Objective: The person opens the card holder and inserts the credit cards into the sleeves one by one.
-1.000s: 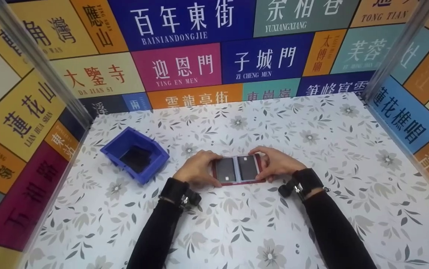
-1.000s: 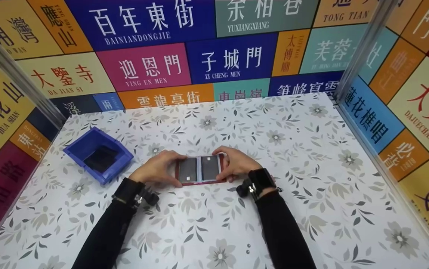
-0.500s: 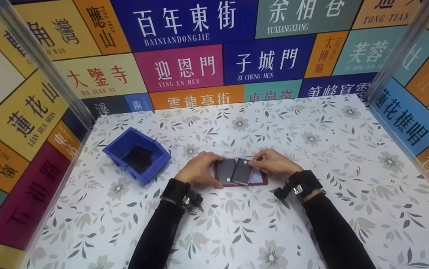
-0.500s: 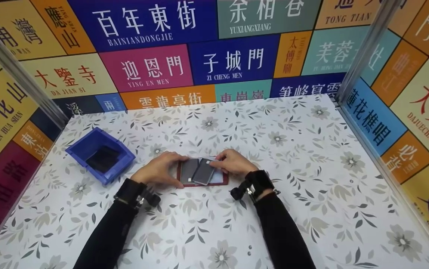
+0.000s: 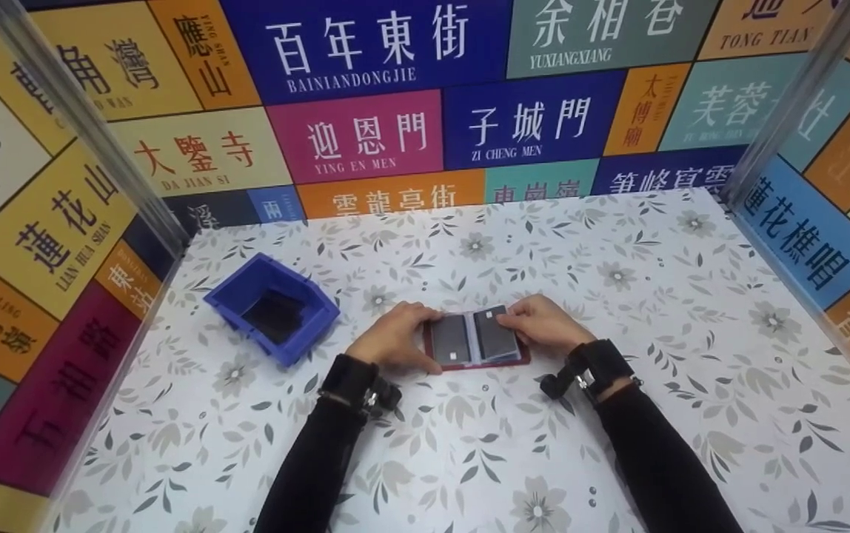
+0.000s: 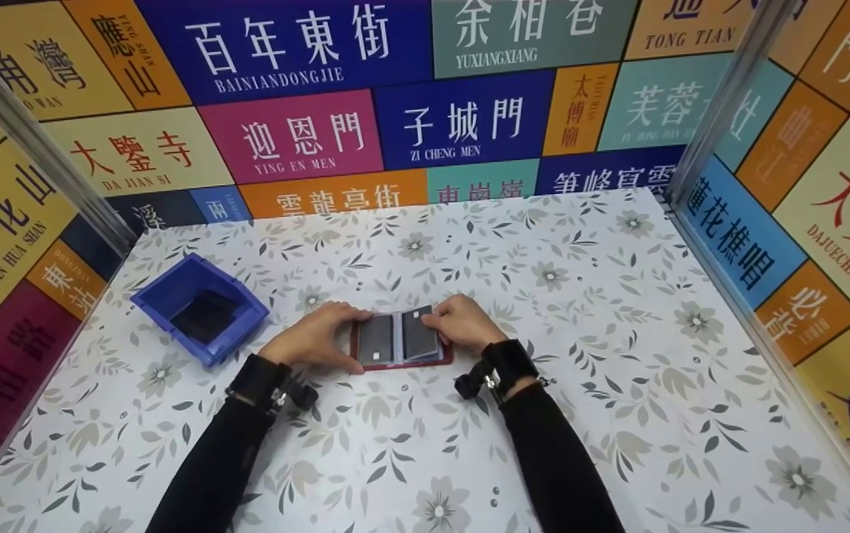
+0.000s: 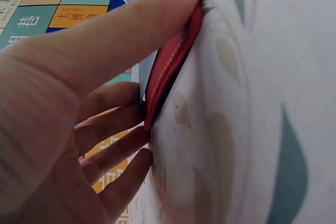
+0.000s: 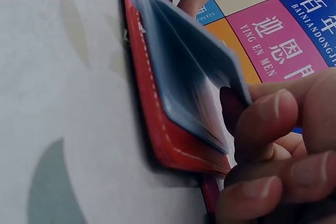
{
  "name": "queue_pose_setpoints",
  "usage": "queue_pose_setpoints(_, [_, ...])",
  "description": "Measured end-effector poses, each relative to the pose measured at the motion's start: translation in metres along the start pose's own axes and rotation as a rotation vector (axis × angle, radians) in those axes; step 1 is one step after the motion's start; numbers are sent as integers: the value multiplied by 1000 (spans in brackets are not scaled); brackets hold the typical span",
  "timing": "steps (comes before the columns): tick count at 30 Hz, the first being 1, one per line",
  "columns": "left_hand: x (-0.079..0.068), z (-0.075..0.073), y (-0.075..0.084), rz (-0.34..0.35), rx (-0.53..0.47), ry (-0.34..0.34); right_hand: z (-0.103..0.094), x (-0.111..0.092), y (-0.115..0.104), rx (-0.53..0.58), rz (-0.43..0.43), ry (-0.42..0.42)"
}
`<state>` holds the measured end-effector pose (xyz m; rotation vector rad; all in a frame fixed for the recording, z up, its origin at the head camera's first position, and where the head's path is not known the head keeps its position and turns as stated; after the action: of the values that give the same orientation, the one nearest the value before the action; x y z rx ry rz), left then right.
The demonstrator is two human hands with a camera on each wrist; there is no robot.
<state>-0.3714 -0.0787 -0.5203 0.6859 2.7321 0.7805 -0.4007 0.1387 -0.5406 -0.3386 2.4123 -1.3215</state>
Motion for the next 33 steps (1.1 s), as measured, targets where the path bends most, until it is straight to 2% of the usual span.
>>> queue_pose_setpoints(5, [0, 0, 1, 8, 1, 3, -2, -2, -2, -26, -7, 5])
queue_pose_setpoints(14, [-2, -2, 1, 22, -26, 16, 2, -2, -1, 42, 31, 2])
queue_pose_setpoints(18, [-1, -2, 0, 9, -41, 20, 3, -2, -8, 56, 1, -18])
queue_pose_setpoints(22, [-2, -2, -3, -17, -57, 22, 15, -2, -19, 105, -73, -105])
queue_pose_setpoints(27, [-1, -1, -5, -37, -36, 8, 43, -9, -29, 158, -128, -308])
queue_pose_setpoints(30, [-1, 0, -6, -50, -28, 2, 55, -13, -32, 79, -133, -357])
queue_pose_setpoints(33, [-1, -1, -5, -45, -25, -4, 60, -15, -34, -14, -131, -345])
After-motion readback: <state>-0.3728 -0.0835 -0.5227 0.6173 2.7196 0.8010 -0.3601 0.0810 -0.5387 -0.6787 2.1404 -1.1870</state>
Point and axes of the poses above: each hand's wrist, its own x-axis towards the middle knuckle, its own z-axis out of the palm, y = z × x, the point moved 9 cm from there along x, towards the middle knuckle, and after that the axes turned 2 degrees about z, right-handed, at the moved point
